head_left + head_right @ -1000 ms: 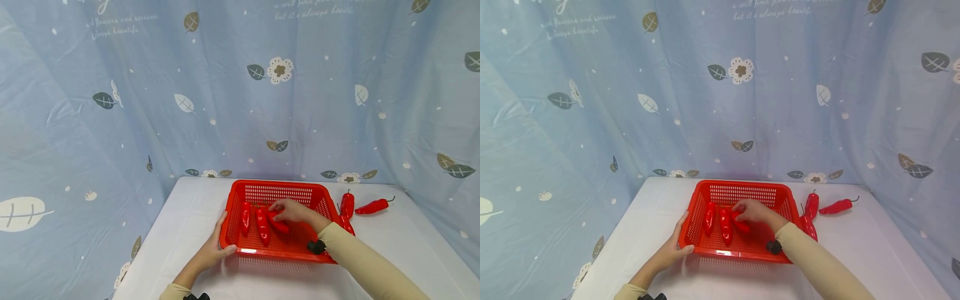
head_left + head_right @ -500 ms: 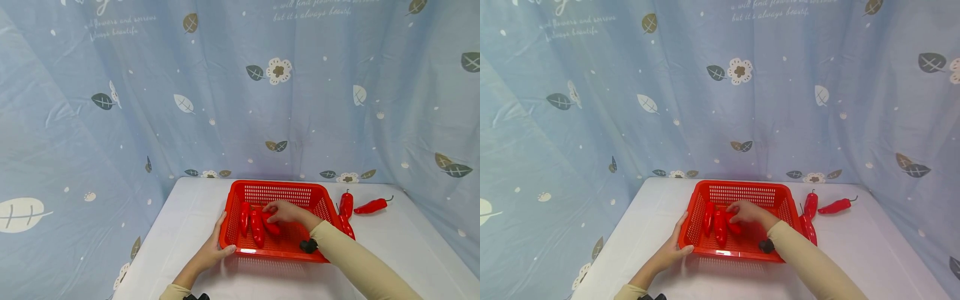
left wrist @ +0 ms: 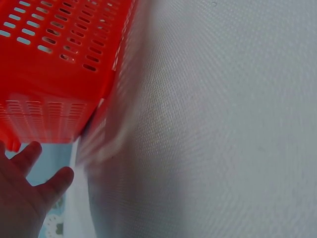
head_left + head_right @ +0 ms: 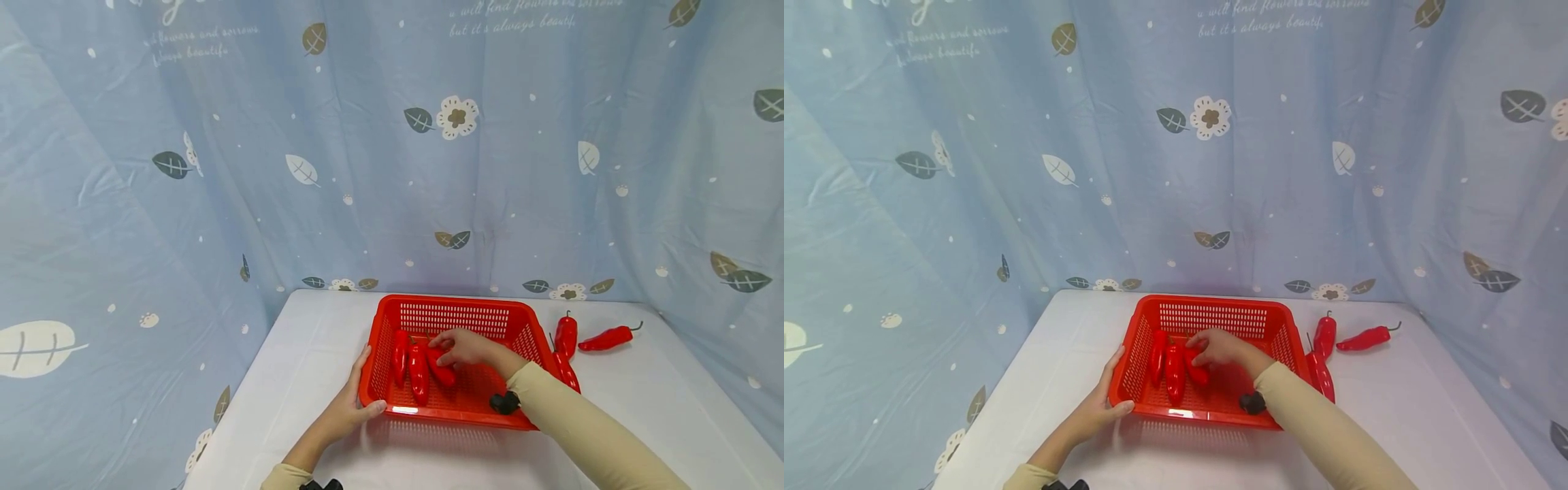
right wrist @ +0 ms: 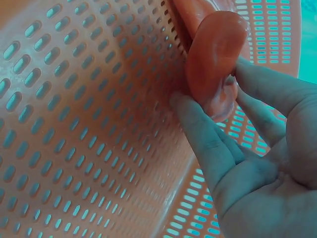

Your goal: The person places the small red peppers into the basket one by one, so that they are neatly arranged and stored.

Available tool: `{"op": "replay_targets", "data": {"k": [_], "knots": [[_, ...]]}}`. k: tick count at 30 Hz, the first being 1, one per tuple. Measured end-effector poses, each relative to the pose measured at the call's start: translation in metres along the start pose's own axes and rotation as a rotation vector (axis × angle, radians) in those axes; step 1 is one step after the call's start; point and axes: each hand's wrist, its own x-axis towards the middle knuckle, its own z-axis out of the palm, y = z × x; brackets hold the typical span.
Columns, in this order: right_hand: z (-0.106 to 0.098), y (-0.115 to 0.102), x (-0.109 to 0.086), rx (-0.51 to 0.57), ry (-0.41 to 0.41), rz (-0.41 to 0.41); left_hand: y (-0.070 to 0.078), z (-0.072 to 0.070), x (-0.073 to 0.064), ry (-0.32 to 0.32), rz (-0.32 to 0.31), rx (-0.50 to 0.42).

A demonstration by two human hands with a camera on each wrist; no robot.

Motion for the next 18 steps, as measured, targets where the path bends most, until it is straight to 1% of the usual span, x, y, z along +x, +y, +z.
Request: {"op": "replay_targets", "data": {"k": [4,11,18], "knots": [[0.0003,-0.0002,-0.0022,0.017,-0.006,-0.001,-0.0029,0.0007,0.0003,0.000,-0.002,0.005],[0.0000,-0.0010,-0.0065,0.125,-0.053,-0.008,-0.0034,0.0008,0.0010,-0.001,-0.012,-0.004],[-0.0007,0.0011,-0.0061,0.120,-0.051,-0.012,-0.0043,0.0012,0.0014,0.001,-0.008,0.004]]}}
